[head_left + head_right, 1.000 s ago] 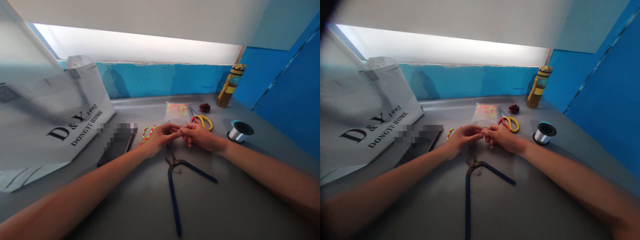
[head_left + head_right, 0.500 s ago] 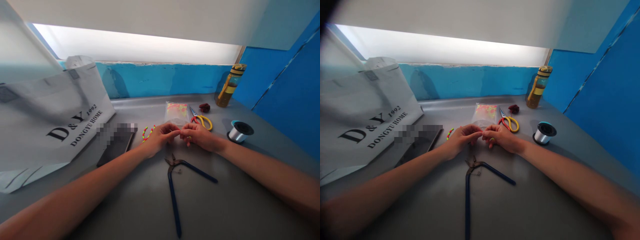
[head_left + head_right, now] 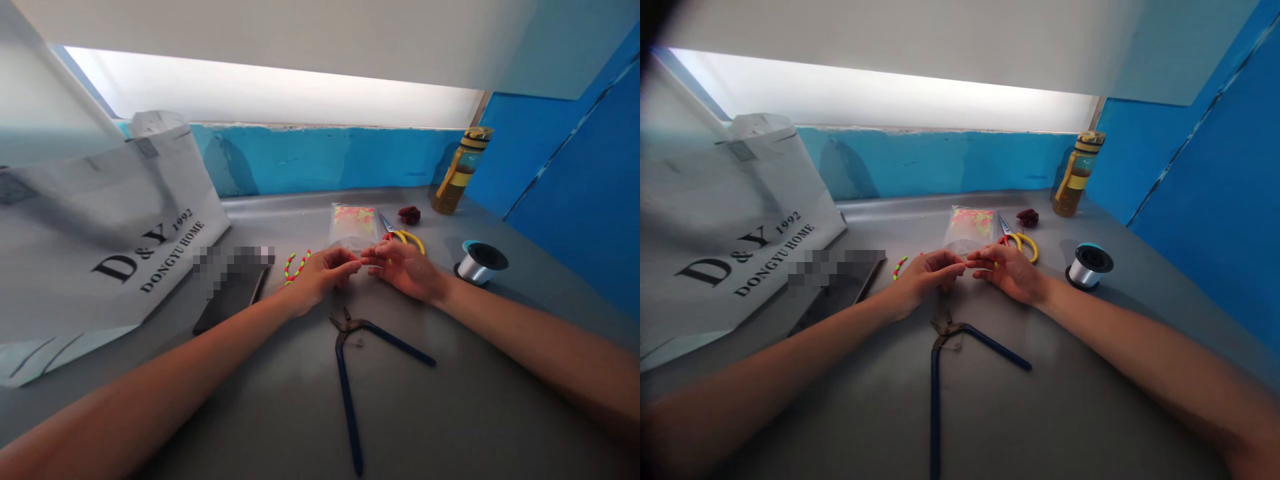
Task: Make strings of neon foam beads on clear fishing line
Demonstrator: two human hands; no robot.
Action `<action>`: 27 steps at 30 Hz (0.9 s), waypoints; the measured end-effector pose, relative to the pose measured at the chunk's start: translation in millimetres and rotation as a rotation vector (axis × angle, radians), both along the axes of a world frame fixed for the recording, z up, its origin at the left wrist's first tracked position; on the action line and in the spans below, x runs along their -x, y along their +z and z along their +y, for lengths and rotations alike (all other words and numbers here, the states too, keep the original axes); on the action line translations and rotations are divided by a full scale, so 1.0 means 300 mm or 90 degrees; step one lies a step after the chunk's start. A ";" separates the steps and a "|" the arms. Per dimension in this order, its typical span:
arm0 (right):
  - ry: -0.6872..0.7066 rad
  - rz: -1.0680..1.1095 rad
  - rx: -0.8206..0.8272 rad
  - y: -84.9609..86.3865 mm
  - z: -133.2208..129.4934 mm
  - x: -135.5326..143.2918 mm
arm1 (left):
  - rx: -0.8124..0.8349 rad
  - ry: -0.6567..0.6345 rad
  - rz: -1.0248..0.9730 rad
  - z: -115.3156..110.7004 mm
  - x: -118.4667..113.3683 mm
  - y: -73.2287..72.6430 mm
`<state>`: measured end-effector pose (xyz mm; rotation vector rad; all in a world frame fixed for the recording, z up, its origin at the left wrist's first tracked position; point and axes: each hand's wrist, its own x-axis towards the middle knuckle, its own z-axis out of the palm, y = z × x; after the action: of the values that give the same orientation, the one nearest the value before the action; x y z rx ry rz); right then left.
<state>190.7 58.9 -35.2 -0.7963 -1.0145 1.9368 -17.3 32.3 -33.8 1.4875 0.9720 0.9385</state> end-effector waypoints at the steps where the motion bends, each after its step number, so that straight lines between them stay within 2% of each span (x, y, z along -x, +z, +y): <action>1: -0.003 0.006 0.004 0.000 0.001 0.000 | 0.000 -0.002 0.002 0.001 0.001 -0.003; 5: -0.019 0.034 0.006 0.003 -0.001 0.003 | 0.002 -0.007 0.019 0.007 0.004 -0.015; 13: 0.004 0.029 0.004 -0.001 0.003 -0.001 | -0.005 -0.026 0.024 0.015 0.005 -0.033; 19: 0.010 0.018 0.009 -0.001 0.007 -0.003 | 0.001 -0.018 0.026 0.015 0.003 -0.030; 27: 0.096 -0.035 -0.042 0.019 -0.003 0.004 | 0.011 -0.011 -0.004 0.003 -0.004 -0.009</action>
<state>189.5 58.0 -29.4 -0.7578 -1.1945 2.0057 -16.1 33.2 -36.5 1.4753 0.9587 0.9195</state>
